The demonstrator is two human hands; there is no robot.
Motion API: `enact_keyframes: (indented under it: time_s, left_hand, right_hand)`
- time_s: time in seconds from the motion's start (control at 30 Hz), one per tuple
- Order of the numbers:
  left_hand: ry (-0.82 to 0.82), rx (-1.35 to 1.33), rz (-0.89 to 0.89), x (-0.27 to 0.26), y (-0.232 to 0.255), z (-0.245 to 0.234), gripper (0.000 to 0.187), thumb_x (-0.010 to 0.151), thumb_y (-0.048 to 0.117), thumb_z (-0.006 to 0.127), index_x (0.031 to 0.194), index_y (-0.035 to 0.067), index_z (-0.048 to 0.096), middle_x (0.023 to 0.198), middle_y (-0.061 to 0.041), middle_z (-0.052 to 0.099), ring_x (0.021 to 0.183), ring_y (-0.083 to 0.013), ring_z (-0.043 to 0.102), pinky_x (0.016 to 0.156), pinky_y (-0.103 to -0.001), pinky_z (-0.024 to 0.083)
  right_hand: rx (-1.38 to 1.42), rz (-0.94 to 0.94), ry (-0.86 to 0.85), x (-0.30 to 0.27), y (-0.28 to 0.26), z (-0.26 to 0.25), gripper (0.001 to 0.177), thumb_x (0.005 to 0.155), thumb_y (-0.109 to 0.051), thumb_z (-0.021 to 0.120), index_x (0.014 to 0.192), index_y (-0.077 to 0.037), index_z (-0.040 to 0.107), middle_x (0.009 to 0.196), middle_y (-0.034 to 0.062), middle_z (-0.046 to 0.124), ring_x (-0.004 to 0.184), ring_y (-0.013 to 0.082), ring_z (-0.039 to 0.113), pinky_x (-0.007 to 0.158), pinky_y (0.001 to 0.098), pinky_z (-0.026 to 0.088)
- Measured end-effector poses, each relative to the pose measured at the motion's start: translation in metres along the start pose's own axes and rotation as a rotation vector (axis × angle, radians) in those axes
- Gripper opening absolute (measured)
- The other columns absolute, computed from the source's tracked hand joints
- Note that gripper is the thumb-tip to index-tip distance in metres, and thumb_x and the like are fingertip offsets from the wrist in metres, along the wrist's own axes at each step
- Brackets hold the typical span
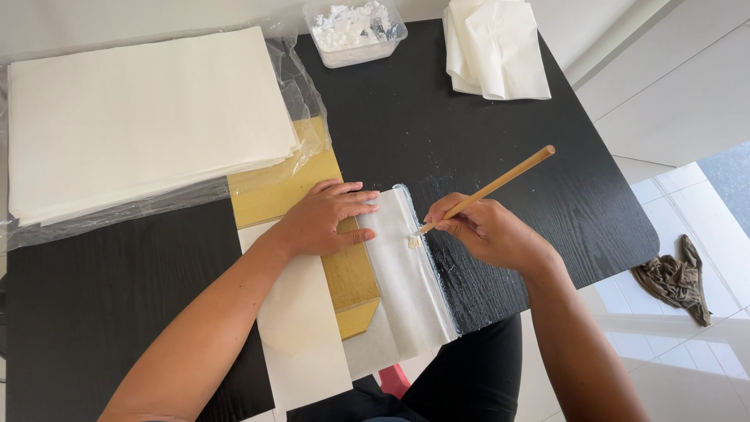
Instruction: Manually assembling paper bags by folding paper sheets around a guide and applying glue with a brush.
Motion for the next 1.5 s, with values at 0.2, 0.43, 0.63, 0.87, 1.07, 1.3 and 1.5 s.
enact_keyframes:
  time_s: [0.2,0.43,0.63,0.87,1.07,1.3,1.5]
  left_hand:
    - [-0.004,-0.013,-0.004,0.0,0.002,-0.002,0.067,0.096,0.07,0.044,0.139,0.022,0.062,0.155,0.0,0.052,0.152,-0.0199,0.034,0.129,-0.046,0.011]
    - [-0.036,-0.006,-0.022,-0.002,0.008,-0.009,0.068,0.095,0.07,0.043,0.14,0.022,0.062,0.155,0.0,0.052,0.152,-0.0204,0.033,0.129,-0.046,0.01]
    - [-0.049,0.006,-0.029,-0.002,0.009,-0.01,0.069,0.095,0.07,0.041,0.14,0.022,0.061,0.156,0.001,0.051,0.153,-0.0204,0.033,0.13,-0.045,0.01]
    - [-0.043,0.006,-0.021,-0.003,0.009,-0.009,0.07,0.094,0.071,0.041,0.14,0.021,0.062,0.155,-0.001,0.052,0.152,-0.0214,0.034,0.129,-0.046,0.011]
    - [-0.015,-0.021,-0.008,-0.002,0.006,-0.007,0.069,0.095,0.07,0.042,0.139,0.022,0.062,0.154,-0.001,0.053,0.152,-0.0224,0.035,0.129,-0.047,0.011]
    - [-0.004,0.034,0.004,-0.001,0.003,-0.001,0.071,0.095,0.073,0.039,0.14,0.022,0.061,0.156,0.0,0.051,0.152,-0.0207,0.035,0.129,-0.047,0.013]
    - [0.0,0.058,0.013,0.0,-0.002,0.002,0.07,0.096,0.072,0.039,0.141,0.023,0.061,0.156,0.0,0.051,0.151,-0.0215,0.035,0.129,-0.047,0.014]
  right_hand:
    - [-0.014,-0.058,0.017,0.017,0.007,-0.002,0.01,0.098,-0.004,0.061,0.103,-0.005,0.07,0.092,0.0116,0.075,0.082,0.0232,0.072,0.081,0.0415,0.06]
    - [-0.026,-0.137,0.07,0.038,0.018,0.0,0.011,0.099,-0.002,0.06,0.103,-0.006,0.069,0.097,0.0118,0.073,0.088,0.0259,0.073,0.083,0.042,0.06]
    - [-0.085,-0.161,0.128,0.038,0.017,0.004,0.009,0.1,-0.002,0.06,0.104,-0.006,0.067,0.102,0.0143,0.074,0.09,0.0294,0.074,0.082,0.0472,0.061]
    - [-0.154,-0.19,0.205,0.022,0.017,0.007,0.009,0.101,-0.006,0.062,0.101,-0.011,0.07,0.105,0.0096,0.075,0.083,0.0235,0.072,0.076,0.0398,0.059]
    - [-0.114,-0.121,0.142,0.001,0.003,0.004,0.008,0.098,-0.004,0.062,0.099,-0.009,0.069,0.101,0.0118,0.076,0.08,0.0264,0.074,0.075,0.0426,0.059]
    - [-0.108,-0.086,0.041,-0.029,-0.016,0.001,0.008,0.096,-0.002,0.061,0.094,-0.007,0.066,0.094,0.0142,0.077,0.077,0.0294,0.075,0.073,0.0467,0.061]
    - [-0.037,-0.02,-0.065,-0.058,-0.015,-0.001,0.01,0.095,-0.004,0.062,0.095,-0.009,0.07,0.091,0.0115,0.079,0.082,0.027,0.078,0.076,0.0447,0.063]
Point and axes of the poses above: each hand's wrist, its own x-axis towards the middle knuckle, its own z-axis out of the palm, y = z × x, the point moved 2 cm from there along x, towards the middle knuckle
